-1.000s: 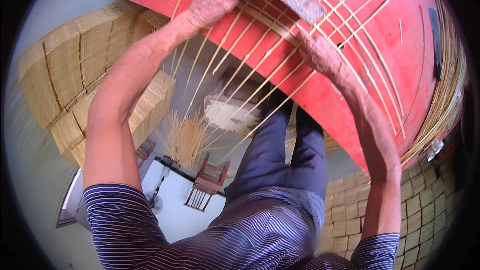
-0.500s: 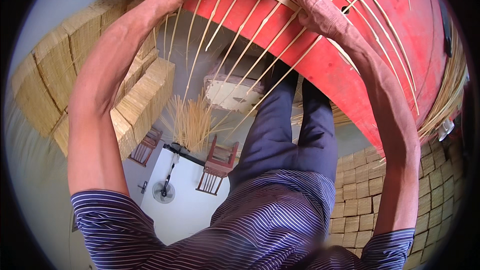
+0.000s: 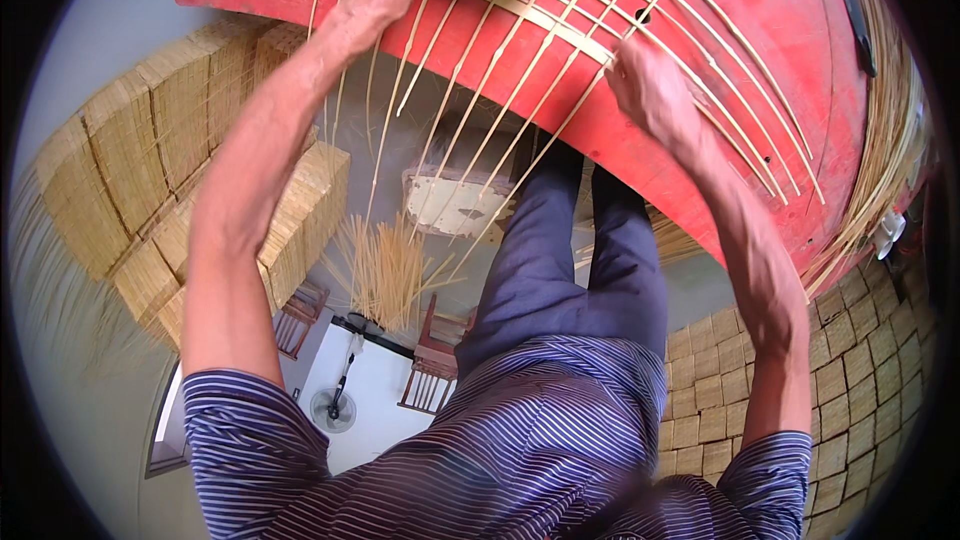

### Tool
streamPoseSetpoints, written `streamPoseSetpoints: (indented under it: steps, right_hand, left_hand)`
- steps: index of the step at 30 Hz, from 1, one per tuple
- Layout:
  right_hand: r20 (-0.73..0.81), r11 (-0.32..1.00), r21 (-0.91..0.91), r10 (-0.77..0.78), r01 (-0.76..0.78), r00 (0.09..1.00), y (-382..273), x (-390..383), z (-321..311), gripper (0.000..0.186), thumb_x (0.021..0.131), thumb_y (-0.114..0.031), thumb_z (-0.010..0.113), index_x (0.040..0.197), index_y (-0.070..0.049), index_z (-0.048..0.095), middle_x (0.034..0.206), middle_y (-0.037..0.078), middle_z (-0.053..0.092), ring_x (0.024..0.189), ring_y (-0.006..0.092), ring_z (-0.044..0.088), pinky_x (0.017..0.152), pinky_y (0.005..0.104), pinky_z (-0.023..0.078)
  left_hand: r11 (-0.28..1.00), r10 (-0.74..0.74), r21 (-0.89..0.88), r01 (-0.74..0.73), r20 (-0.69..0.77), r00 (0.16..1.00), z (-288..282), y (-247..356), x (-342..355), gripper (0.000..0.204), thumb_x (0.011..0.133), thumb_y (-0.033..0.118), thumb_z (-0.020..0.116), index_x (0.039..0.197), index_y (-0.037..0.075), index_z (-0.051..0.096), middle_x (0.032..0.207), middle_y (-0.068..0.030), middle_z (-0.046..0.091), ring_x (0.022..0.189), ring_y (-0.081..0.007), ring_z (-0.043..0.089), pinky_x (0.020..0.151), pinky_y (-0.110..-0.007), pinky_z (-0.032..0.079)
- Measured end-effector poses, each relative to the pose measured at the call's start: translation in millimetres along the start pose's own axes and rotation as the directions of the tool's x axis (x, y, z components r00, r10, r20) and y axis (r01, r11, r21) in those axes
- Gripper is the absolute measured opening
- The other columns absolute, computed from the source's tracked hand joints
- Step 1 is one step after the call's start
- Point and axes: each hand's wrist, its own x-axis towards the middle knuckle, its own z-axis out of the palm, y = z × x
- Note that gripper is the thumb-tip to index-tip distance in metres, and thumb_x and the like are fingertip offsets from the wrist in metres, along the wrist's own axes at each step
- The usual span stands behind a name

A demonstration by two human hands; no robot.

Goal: The person weaves thin bamboo strips into a mat on a red workbench. They repeatedly pick up strips, interlace them with existing rows, and press them down to maintain alignment.

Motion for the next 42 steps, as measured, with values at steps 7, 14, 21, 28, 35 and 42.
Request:
streamPoseSetpoints:
  steps: [7,14,21,28,35,42]
  right_hand:
    - [-0.112,0.856,-0.443,0.243,-0.267,0.964,8.0,-145.5,21.0,0.047,0.087,-0.006,0.054,0.131,0.01,0.048,0.123,0.029,0.056,0.113,0.0435,0.057,0.094,0.0488,0.049]
    - [-0.177,0.789,-0.5,0.311,-0.358,0.934,48.5,-155.7,32.7,0.046,0.092,-0.008,0.049,0.135,0.007,0.048,0.132,0.027,0.054,0.124,0.0454,0.052,0.105,0.0541,0.041]
    - [-0.308,0.771,-0.526,0.222,-0.36,0.925,45.8,-137.5,22.8,0.025,0.088,-0.014,0.054,0.109,-0.001,0.058,0.099,0.017,0.057,0.093,0.0337,0.055,0.079,0.0478,0.043]
    - [-0.328,0.87,-0.364,0.213,-0.331,0.92,34.3,-141.1,19.8,0.033,0.083,-0.021,0.068,0.106,0.001,0.058,0.096,0.02,0.061,0.089,0.0358,0.061,0.073,0.0505,0.049]
    - [-0.234,0.912,-0.167,0.333,-0.375,0.914,4.9,-123.8,1.8,0.025,0.085,-0.019,0.069,0.096,0.002,0.059,0.084,0.022,0.062,0.078,0.0388,0.063,0.068,0.0488,0.051]
    - [-0.211,0.903,-0.235,0.314,-0.36,0.926,13.8,-118.6,5.4,0.023,0.086,-0.018,0.068,0.095,0.001,0.059,0.083,0.023,0.062,0.077,0.0393,0.064,0.068,0.05,0.051]
  left_hand:
    - [0.667,-0.185,-0.709,0.229,0.141,0.973,-36.4,218.2,18.9,0.019,0.088,0.022,0.067,0.092,0.004,0.064,0.077,-0.0182,0.066,0.073,-0.0368,0.066,0.068,-0.047,0.053]
    - [0.629,-0.314,-0.697,0.344,0.176,0.933,1.0,254.7,48.9,0.017,0.087,0.021,0.066,0.085,0.005,0.062,0.073,-0.0161,0.066,0.072,-0.0346,0.066,0.067,-0.047,0.051]
    - [0.556,-0.285,-0.753,0.351,0.224,0.932,4.0,248.7,51.2,0.019,0.085,0.02,0.066,0.083,0.002,0.06,0.069,-0.0155,0.065,0.069,-0.0326,0.066,0.066,-0.044,0.049]
    - [0.532,-0.307,-0.759,0.375,0.24,0.921,0.3,248.9,50.5,0.017,0.085,0.018,0.068,0.083,0.002,0.06,0.068,-0.0145,0.065,0.068,-0.0315,0.066,0.064,-0.043,0.049]
    - [0.568,-0.294,-0.748,0.343,0.204,0.934,11.3,246.8,50.9,0.016,0.085,0.017,0.067,0.083,0.003,0.06,0.07,-0.0141,0.066,0.07,-0.0315,0.067,0.065,-0.043,0.05]
    - [0.566,-0.306,-0.739,0.365,0.224,0.926,7.8,248.6,51.7,0.015,0.086,0.017,0.066,0.083,0.003,0.061,0.072,-0.0148,0.067,0.073,-0.0326,0.068,0.068,-0.043,0.052]
